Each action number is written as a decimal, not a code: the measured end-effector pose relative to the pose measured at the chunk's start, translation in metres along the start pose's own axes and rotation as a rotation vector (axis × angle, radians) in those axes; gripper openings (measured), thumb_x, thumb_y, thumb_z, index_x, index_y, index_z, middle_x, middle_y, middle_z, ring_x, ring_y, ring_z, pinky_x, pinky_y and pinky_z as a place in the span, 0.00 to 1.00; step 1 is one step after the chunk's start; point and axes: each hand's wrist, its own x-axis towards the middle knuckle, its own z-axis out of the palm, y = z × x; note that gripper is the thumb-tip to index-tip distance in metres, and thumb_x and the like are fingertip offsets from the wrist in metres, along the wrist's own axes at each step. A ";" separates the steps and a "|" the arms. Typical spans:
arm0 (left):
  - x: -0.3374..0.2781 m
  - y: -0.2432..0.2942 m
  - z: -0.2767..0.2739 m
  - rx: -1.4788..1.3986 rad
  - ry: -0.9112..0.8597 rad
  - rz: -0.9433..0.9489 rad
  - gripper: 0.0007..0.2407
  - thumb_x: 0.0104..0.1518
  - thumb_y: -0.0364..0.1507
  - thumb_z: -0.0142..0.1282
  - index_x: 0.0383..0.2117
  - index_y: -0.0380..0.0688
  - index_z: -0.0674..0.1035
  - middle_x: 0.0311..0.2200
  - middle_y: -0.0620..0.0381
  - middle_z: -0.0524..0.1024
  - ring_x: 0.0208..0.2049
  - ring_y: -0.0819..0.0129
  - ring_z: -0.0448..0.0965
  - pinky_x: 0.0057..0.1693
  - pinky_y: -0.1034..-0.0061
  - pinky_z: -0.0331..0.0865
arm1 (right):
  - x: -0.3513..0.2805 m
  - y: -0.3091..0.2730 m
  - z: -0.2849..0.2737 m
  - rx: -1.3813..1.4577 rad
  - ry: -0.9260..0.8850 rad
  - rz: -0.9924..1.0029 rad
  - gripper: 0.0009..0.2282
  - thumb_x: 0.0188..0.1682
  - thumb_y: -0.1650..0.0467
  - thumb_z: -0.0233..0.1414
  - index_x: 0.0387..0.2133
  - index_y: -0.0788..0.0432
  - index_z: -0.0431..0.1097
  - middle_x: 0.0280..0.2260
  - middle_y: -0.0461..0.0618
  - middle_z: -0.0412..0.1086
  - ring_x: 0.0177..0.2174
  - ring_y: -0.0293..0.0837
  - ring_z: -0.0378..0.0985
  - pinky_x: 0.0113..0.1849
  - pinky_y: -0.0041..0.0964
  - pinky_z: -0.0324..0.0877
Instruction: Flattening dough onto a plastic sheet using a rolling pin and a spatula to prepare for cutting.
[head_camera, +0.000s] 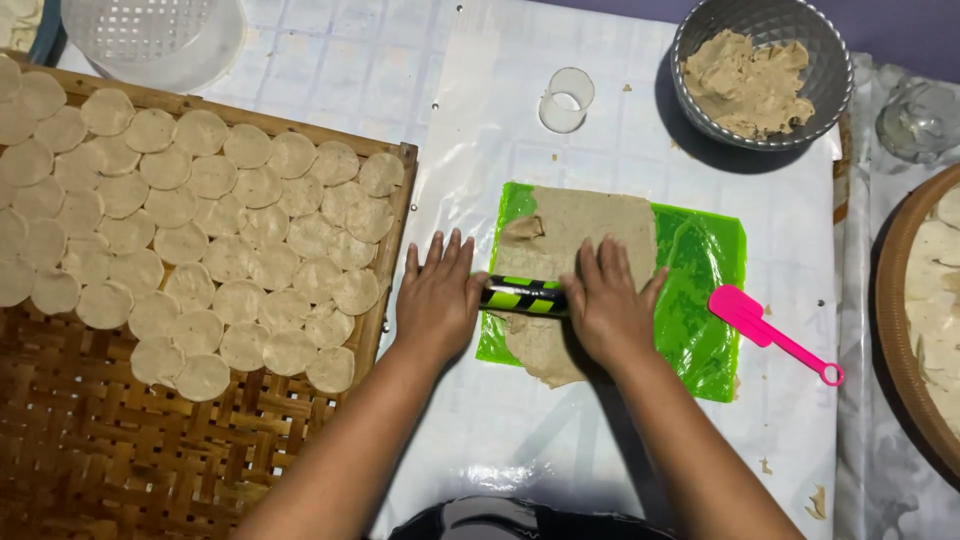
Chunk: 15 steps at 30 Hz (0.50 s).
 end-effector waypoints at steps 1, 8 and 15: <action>0.012 0.001 -0.003 0.001 -0.001 0.000 0.24 0.68 0.41 0.36 0.68 0.43 0.62 0.70 0.49 0.55 0.73 0.53 0.48 0.73 0.51 0.34 | 0.012 0.001 -0.005 0.002 0.000 0.000 0.30 0.58 0.53 0.35 0.70 0.54 0.49 0.71 0.57 0.42 0.70 0.51 0.39 0.60 0.77 0.21; 0.060 0.000 0.011 0.038 0.204 0.003 0.27 0.68 0.44 0.33 0.69 0.41 0.61 0.73 0.46 0.49 0.74 0.54 0.41 0.72 0.50 0.30 | 0.053 0.005 -0.004 -0.012 0.003 0.079 0.28 0.57 0.53 0.32 0.69 0.49 0.47 0.72 0.57 0.33 0.70 0.52 0.30 0.58 0.79 0.19; 0.004 0.007 0.011 0.145 0.061 0.001 0.26 0.68 0.44 0.33 0.69 0.44 0.60 0.72 0.48 0.48 0.74 0.55 0.40 0.72 0.48 0.28 | -0.005 -0.007 -0.003 -0.034 -0.030 -0.018 0.27 0.57 0.54 0.33 0.69 0.45 0.51 0.72 0.57 0.35 0.70 0.52 0.35 0.61 0.73 0.25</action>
